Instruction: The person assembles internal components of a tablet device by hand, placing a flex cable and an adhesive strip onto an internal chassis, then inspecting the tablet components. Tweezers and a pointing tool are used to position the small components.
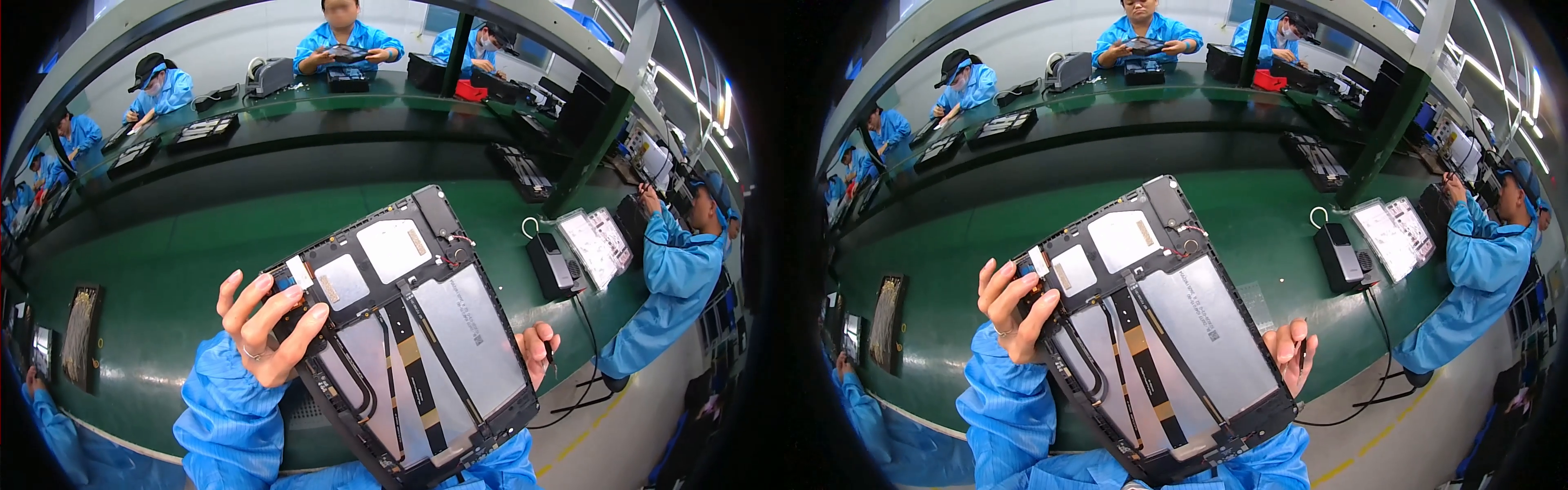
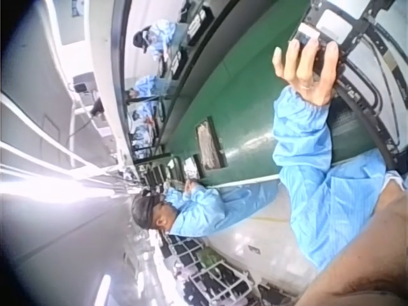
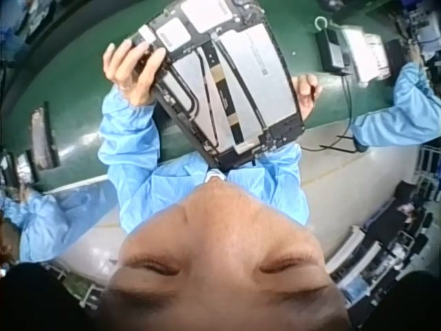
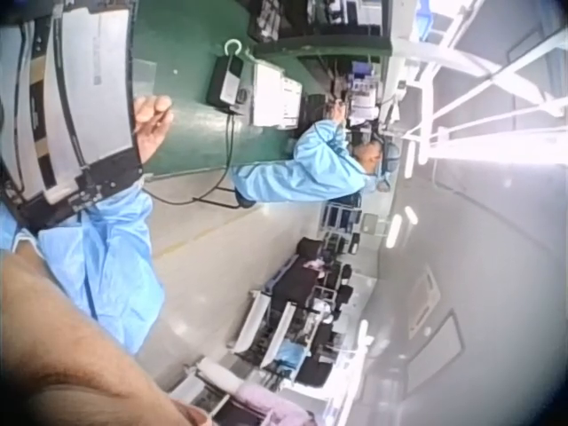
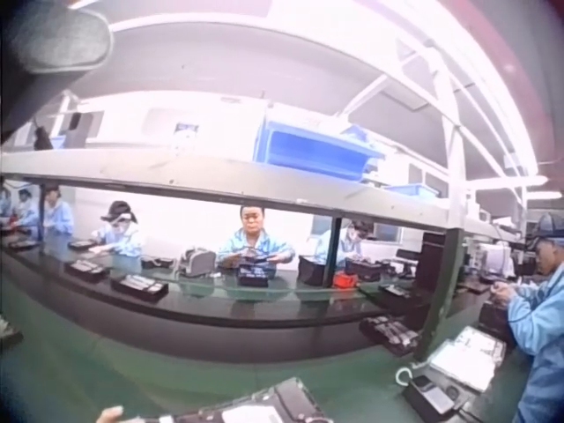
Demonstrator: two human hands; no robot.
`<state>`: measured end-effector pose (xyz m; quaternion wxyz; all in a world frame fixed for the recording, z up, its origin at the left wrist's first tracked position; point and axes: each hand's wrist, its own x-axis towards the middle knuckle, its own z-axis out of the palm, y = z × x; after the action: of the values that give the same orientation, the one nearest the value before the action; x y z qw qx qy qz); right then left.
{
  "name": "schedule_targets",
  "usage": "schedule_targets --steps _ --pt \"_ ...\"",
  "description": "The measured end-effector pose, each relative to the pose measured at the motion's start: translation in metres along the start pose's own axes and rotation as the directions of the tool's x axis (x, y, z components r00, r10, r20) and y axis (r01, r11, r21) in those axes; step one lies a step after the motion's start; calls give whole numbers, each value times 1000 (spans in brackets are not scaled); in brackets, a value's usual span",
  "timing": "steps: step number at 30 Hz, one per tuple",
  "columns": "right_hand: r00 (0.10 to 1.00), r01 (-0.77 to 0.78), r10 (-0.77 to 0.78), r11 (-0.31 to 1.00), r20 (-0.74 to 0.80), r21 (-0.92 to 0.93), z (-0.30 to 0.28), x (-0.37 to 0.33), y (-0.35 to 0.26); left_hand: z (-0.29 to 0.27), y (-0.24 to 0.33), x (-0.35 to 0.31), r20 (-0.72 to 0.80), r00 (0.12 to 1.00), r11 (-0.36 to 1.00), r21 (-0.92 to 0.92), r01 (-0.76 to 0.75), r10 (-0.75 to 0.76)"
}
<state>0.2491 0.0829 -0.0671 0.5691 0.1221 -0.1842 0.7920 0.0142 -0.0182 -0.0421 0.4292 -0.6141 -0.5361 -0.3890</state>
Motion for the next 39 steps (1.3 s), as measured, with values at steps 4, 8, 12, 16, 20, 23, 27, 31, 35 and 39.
schedule_targets --steps 4,8,12,16,20,23,27,31,35,39 --pt "1000 -15 15 1000 -24 5 0 0 2 -2 -3 -1 23 999 1000 -6 -23 24" --pt "998 -40 38 999 -54 -25 -10 1 -1 2 -12 3 182 966 981 -97 -167 183" --pt "990 -21 15 999 -137 -41 -11 1 1 12 -17 7 117 965 966 -143 -217 234" --pt "991 -74 62 992 -118 -104 -20 7 -2 15 -27 11 115 958 961 -120 -250 263" --pt "987 -64 38 984 -153 -167 -35 14 -28 14 -41 15 156 967 980 -50 -195 201" --pt "983 -48 20 987 -184 -150 -37 15 -40 17 -52 11 157 973 983 47 -177 168" --pt "971 -16 -21 988 -239 -153 -44 10 -48 17 -59 7 184 967 976 97 -195 175" --pt "964 -52 13 989 -267 -138 -52 9 -44 22 -57 2 223 956 979 34 -203 190" --pt "952 -75 29 987 -303 -141 -55 9 -41 21 -53 0 273 940 977 6 -215 205" --pt "954 -83 33 984 -299 -158 -56 9 -41 16 -51 -2 322 927 980 -4 -200 191"
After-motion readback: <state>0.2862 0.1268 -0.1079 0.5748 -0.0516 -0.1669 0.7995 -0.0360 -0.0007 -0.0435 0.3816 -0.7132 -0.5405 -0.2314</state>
